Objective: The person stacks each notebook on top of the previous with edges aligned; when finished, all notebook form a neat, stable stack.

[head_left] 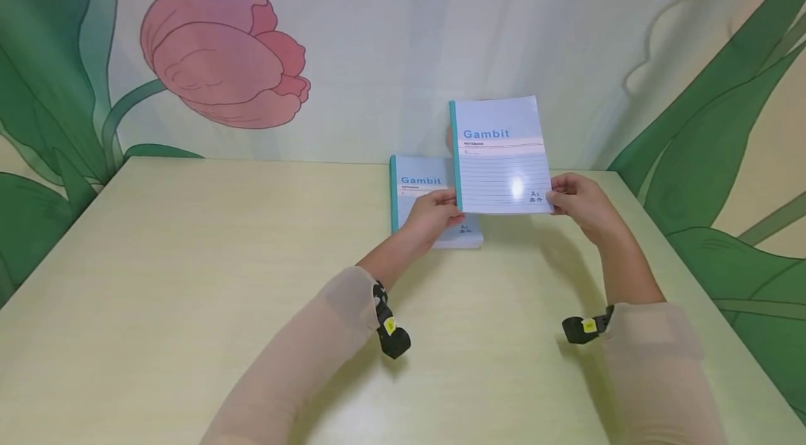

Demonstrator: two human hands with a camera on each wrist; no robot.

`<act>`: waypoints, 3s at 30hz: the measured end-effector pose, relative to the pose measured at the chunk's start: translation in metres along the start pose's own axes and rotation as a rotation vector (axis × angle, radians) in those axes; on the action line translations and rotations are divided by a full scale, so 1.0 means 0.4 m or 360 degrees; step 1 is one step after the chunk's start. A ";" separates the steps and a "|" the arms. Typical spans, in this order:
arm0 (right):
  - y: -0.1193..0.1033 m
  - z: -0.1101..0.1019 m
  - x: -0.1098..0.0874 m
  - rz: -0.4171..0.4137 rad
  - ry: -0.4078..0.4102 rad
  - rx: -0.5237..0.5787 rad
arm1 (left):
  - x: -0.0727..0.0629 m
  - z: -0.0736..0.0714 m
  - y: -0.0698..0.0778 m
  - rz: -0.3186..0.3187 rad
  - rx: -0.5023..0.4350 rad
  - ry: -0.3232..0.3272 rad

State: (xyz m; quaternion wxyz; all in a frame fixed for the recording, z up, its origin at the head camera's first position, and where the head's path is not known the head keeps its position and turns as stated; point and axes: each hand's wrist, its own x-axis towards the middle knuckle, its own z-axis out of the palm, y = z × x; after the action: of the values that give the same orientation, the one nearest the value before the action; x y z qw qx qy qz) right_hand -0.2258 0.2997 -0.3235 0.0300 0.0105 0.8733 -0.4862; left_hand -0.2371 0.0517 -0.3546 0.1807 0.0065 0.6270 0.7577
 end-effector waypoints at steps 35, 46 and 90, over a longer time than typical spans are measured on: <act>-0.035 0.083 0.020 -0.0009 0.0009 0.0026 | -0.023 -0.086 0.006 0.0034 -0.0007 0.0036; -0.047 0.104 0.016 -0.0057 -0.0017 0.0058 | -0.034 -0.109 0.008 0.0039 0.0022 0.0062; -0.063 0.198 0.033 -0.0042 -0.0151 0.0015 | -0.078 -0.213 -0.022 -0.0015 -0.0011 0.0111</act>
State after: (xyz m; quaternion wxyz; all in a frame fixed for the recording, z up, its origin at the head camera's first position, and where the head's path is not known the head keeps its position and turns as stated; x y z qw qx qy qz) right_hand -0.2367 0.2190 -0.3444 0.0650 -0.0239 0.8686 -0.4906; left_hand -0.2260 -0.0365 -0.3743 0.1622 -0.0235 0.6305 0.7587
